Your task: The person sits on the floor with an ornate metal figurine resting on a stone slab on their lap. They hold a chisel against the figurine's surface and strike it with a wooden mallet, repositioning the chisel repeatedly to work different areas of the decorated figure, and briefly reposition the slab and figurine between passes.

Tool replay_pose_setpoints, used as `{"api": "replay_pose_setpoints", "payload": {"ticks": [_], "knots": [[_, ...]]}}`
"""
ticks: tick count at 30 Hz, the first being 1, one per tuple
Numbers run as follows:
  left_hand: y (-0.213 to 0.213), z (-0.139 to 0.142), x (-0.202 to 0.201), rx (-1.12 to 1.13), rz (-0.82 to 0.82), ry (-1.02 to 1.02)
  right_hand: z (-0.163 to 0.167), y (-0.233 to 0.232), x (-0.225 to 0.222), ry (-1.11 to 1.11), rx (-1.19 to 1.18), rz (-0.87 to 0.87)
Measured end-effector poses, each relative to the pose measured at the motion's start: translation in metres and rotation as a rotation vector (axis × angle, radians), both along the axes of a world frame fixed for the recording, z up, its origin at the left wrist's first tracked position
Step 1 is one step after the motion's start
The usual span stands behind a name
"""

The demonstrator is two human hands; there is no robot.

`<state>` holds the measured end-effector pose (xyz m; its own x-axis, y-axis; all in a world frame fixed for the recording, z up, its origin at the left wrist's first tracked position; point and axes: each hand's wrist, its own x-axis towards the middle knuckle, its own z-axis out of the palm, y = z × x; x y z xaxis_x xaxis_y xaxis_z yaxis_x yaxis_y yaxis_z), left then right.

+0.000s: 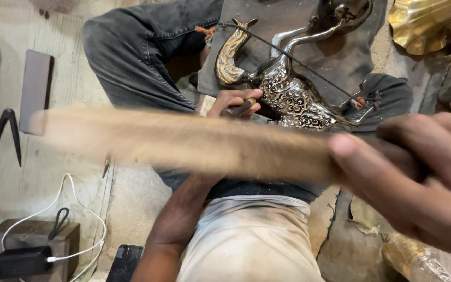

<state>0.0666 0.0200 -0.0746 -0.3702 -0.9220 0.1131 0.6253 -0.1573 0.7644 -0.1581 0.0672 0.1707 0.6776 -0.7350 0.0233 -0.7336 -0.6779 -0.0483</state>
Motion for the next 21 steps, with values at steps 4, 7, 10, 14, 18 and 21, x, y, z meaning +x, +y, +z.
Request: {"api": "replay_pose_setpoints", "payload": {"ticks": [4, 7, 10, 14, 18, 21], "knots": [[0.0, 0.006, 0.002, -0.563, 0.234, -0.587, 0.0, 0.002, -0.003, 0.035, 0.061, -0.042], [0.003, 0.004, 0.003, -0.288, 0.086, -0.301, -0.001, 0.002, -0.003, -0.023, 0.036, -0.015], [0.002, -0.005, -0.003, -0.397, 0.171, -0.57, -0.001, 0.004, -0.001, 0.107, 0.068, -0.066], [0.006, -0.015, 0.001, -0.32, 0.08, -0.207, -0.001, 0.005, -0.002, 0.106, 0.029, -0.019], [0.005, -0.014, -0.004, -0.312, 0.108, -0.129, -0.002, 0.008, -0.004, 0.112, -0.026, 0.005], [0.003, -0.005, -0.008, -0.462, 0.295, -0.53, -0.003, 0.01, -0.004, 0.213, 0.017, -0.002]]}}
